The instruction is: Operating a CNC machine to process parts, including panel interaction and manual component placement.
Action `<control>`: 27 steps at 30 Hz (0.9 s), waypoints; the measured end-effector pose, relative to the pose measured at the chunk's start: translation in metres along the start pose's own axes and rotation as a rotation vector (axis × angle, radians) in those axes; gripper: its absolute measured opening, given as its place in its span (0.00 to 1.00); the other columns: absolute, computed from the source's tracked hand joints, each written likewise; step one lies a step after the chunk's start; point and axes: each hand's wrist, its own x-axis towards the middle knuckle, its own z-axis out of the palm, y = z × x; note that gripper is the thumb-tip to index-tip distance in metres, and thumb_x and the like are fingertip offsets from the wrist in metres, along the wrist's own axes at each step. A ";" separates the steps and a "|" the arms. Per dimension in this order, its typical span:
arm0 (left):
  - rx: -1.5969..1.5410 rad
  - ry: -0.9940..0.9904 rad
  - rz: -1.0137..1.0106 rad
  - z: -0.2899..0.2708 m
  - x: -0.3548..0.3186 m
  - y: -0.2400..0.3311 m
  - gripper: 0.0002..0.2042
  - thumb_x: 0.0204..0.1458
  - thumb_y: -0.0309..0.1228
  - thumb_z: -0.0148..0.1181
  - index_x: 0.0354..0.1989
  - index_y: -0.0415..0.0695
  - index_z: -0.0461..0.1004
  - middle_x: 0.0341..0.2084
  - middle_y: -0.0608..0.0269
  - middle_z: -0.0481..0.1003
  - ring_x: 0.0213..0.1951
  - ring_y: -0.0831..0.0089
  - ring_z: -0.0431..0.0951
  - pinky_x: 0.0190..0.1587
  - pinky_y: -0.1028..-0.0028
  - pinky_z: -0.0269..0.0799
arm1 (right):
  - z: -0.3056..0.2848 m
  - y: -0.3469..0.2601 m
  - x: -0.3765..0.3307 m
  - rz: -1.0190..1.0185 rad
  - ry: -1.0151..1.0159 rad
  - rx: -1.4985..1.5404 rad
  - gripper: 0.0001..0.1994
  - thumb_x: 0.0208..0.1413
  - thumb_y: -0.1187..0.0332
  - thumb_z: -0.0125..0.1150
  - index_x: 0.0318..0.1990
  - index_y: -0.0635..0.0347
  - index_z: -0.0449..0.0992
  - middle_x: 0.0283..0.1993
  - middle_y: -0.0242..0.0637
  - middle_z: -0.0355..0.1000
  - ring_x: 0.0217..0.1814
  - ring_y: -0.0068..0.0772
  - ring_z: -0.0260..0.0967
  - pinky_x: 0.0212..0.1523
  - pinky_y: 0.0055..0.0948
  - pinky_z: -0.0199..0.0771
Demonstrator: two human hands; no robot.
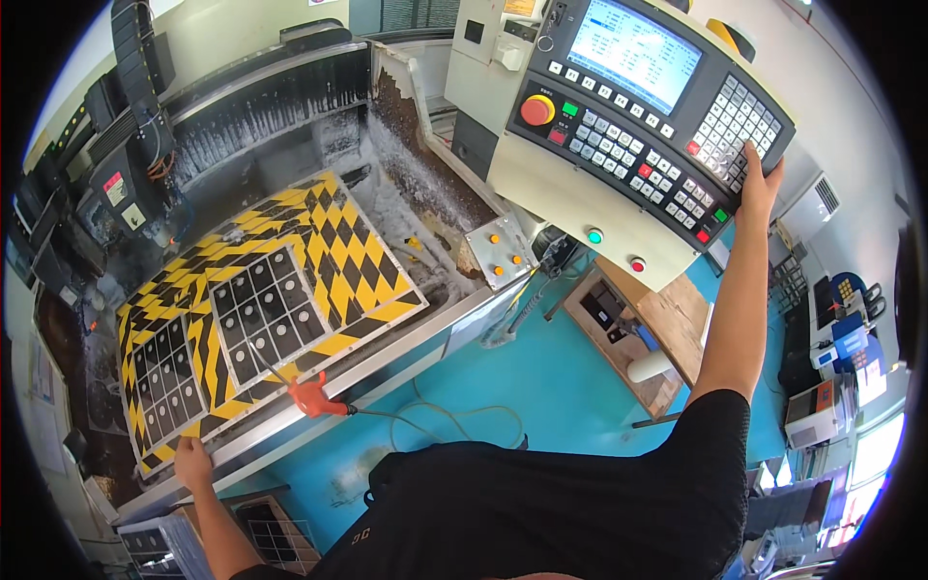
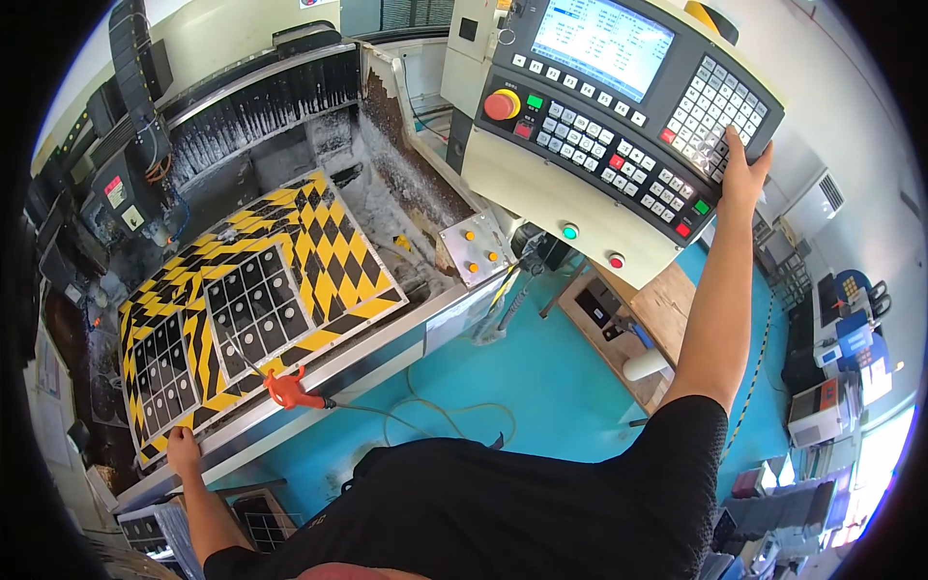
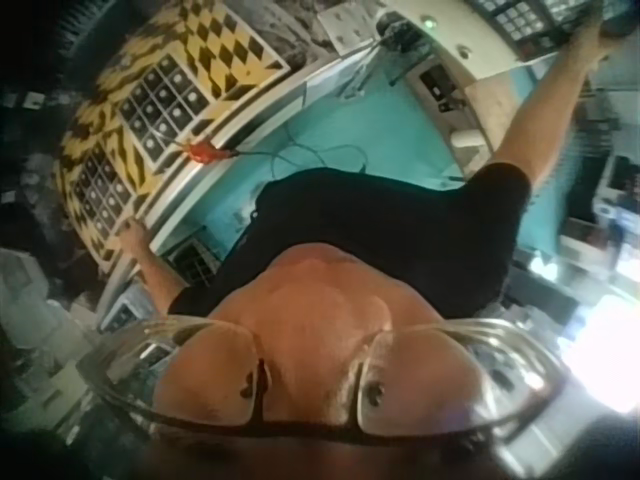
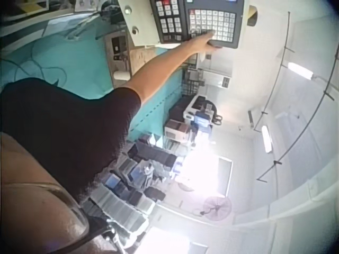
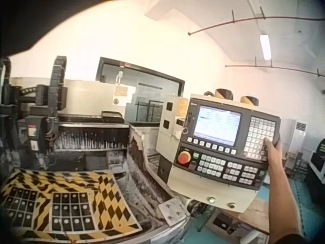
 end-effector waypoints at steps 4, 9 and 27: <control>-0.004 0.014 0.002 -0.003 -0.002 0.002 0.16 0.58 0.42 0.50 0.38 0.44 0.79 0.35 0.46 0.81 0.40 0.43 0.80 0.44 0.51 0.74 | 0.004 -0.011 -0.009 0.041 0.017 0.024 0.40 0.55 0.63 0.72 0.71 0.65 0.56 0.61 0.46 0.71 0.58 0.36 0.72 0.58 0.35 0.73; 0.022 -0.023 -0.002 0.000 -0.001 -0.004 0.17 0.58 0.43 0.49 0.40 0.43 0.78 0.36 0.45 0.80 0.41 0.42 0.80 0.44 0.51 0.73 | 0.001 -0.017 -0.013 0.059 -0.018 0.059 0.43 0.56 0.63 0.72 0.73 0.64 0.53 0.62 0.47 0.70 0.59 0.37 0.72 0.58 0.34 0.73; 0.059 -0.027 0.080 0.019 0.017 -0.018 0.20 0.59 0.43 0.45 0.41 0.40 0.76 0.38 0.42 0.79 0.41 0.38 0.77 0.42 0.47 0.70 | -0.033 0.040 -0.045 0.033 -0.218 0.159 0.42 0.64 0.67 0.63 0.78 0.60 0.42 0.73 0.47 0.59 0.72 0.39 0.61 0.70 0.34 0.62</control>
